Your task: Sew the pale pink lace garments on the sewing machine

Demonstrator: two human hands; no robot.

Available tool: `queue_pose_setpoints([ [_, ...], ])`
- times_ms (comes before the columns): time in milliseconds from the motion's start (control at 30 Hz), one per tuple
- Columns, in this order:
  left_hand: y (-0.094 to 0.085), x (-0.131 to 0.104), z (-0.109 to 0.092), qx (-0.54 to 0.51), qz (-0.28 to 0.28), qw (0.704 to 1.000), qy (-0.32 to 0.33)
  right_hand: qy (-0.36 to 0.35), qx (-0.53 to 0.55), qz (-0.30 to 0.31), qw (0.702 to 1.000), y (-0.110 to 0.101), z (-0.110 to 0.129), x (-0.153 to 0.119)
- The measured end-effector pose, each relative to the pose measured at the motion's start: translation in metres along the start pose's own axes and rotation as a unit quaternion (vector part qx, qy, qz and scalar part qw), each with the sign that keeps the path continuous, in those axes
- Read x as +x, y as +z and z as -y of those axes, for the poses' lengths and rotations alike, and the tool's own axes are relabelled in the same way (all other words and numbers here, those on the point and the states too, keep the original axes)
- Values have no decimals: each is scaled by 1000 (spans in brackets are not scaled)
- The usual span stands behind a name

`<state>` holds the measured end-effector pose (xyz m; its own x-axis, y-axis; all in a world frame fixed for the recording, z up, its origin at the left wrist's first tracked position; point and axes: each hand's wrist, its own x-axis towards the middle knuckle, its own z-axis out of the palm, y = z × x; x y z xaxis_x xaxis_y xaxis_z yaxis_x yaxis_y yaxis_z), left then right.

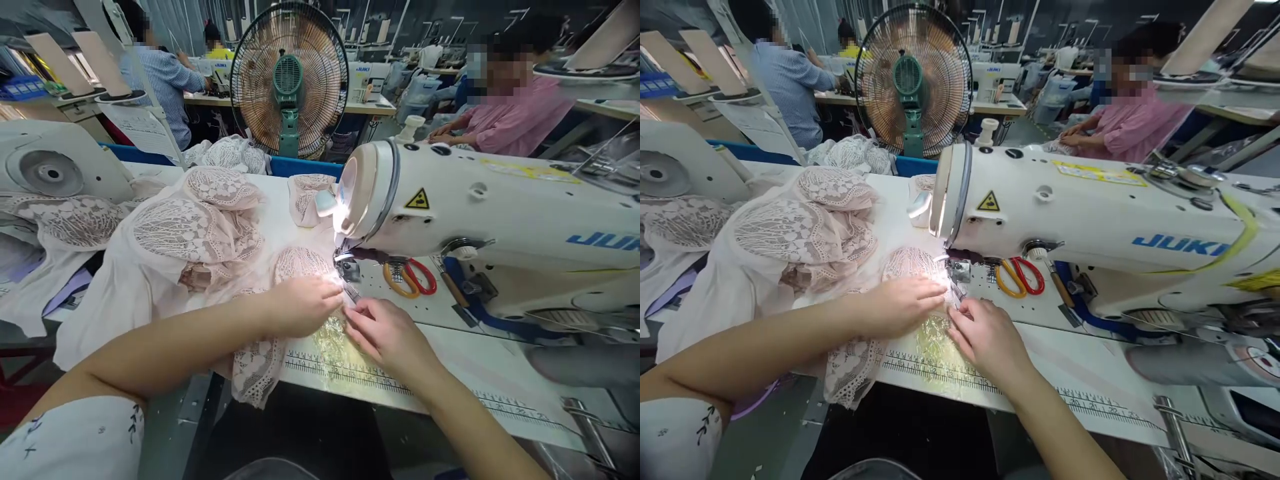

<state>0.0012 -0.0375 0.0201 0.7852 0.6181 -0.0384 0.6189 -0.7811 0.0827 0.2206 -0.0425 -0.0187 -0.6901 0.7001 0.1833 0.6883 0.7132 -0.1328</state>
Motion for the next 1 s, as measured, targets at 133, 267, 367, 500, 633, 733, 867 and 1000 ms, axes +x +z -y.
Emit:
queue_pose_setpoints([
  [133, 29, 3, -10, 25, -13, 999, 31, -44, -9, -22, 999, 7, 2, -10],
  [267, 41, -3, -2, 39, -47, 996, 57, -53, -5, -31, 998, 8, 1, -17],
  [367, 41, -1, 7, 32, -71, 993, 86, -47, -14, -33, 998, 9, -1, -13],
  [500, 41, 6, 25, 15, -101, 987, 124, -28, -49, -18, 998, 7, 2, 1],
  [633, 40, 14, 44, -5, -125, 977, 171, 35, -82, 80, 993, -1, 8, 16],
  [733, 38, 20, 55, -22, -130, 974, 183, 81, -107, 148, 980, -7, 12, 26],
  [867, 36, 27, 66, -22, -131, 975, 179, 118, -112, 204, 965, -12, 14, 38],
  [1000, 36, 31, 75, -15, -132, 976, 172, 151, -127, 237, 951, -13, 15, 48],
])
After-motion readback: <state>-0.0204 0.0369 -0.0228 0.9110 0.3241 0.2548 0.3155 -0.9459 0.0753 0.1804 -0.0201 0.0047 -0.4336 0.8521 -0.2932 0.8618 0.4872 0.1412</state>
